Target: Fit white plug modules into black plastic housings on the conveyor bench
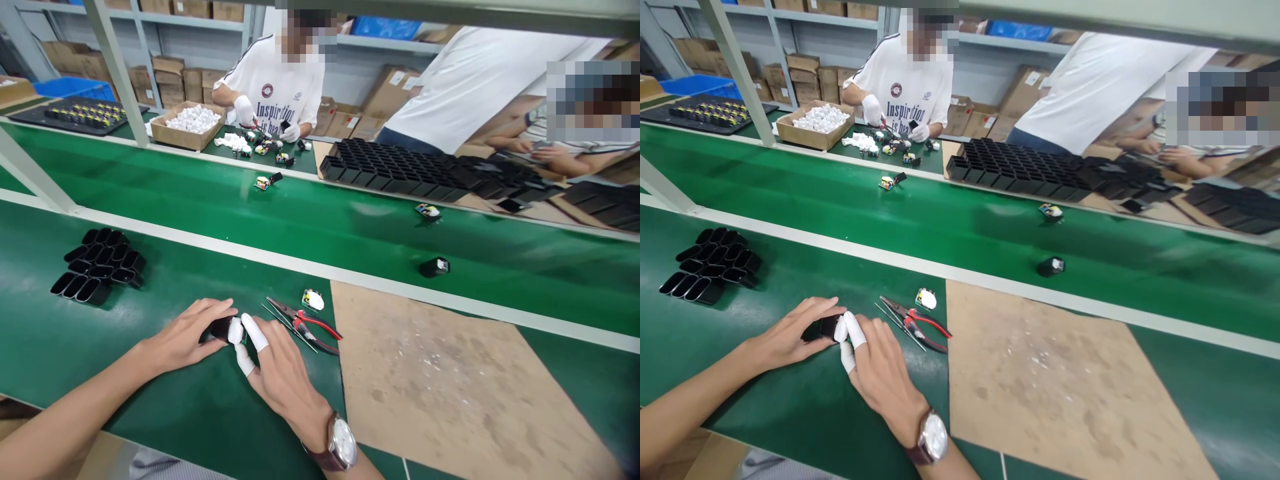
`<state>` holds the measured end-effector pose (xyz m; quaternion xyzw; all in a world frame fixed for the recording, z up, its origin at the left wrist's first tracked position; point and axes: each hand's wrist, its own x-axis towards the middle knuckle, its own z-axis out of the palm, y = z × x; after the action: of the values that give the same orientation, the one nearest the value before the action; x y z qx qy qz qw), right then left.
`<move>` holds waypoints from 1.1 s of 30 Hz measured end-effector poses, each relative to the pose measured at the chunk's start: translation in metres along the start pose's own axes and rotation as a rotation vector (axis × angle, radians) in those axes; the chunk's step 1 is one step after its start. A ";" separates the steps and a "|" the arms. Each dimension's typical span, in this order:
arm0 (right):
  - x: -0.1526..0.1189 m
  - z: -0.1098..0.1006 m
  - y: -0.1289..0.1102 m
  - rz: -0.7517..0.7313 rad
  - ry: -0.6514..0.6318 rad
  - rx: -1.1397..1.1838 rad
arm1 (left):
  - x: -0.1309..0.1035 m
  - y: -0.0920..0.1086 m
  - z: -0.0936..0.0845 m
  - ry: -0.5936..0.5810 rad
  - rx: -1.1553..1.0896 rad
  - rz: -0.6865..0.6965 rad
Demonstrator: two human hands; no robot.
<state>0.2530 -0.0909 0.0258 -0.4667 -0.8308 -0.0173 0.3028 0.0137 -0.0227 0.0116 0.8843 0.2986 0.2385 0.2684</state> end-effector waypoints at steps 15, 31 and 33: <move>-0.004 0.008 0.010 -0.011 -0.045 0.339 | -0.008 0.002 0.007 -0.029 -0.144 -0.070; 0.000 0.006 0.009 -0.075 -0.065 0.151 | -0.008 0.003 0.008 -0.140 -0.195 -0.185; 0.001 0.004 0.012 -0.065 -0.060 0.146 | -0.008 0.002 0.010 -0.108 -0.175 -0.160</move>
<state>0.2603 -0.0820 0.0204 -0.4167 -0.8531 0.0474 0.3103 0.0142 -0.0330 0.0035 0.8423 0.3315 0.1933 0.3785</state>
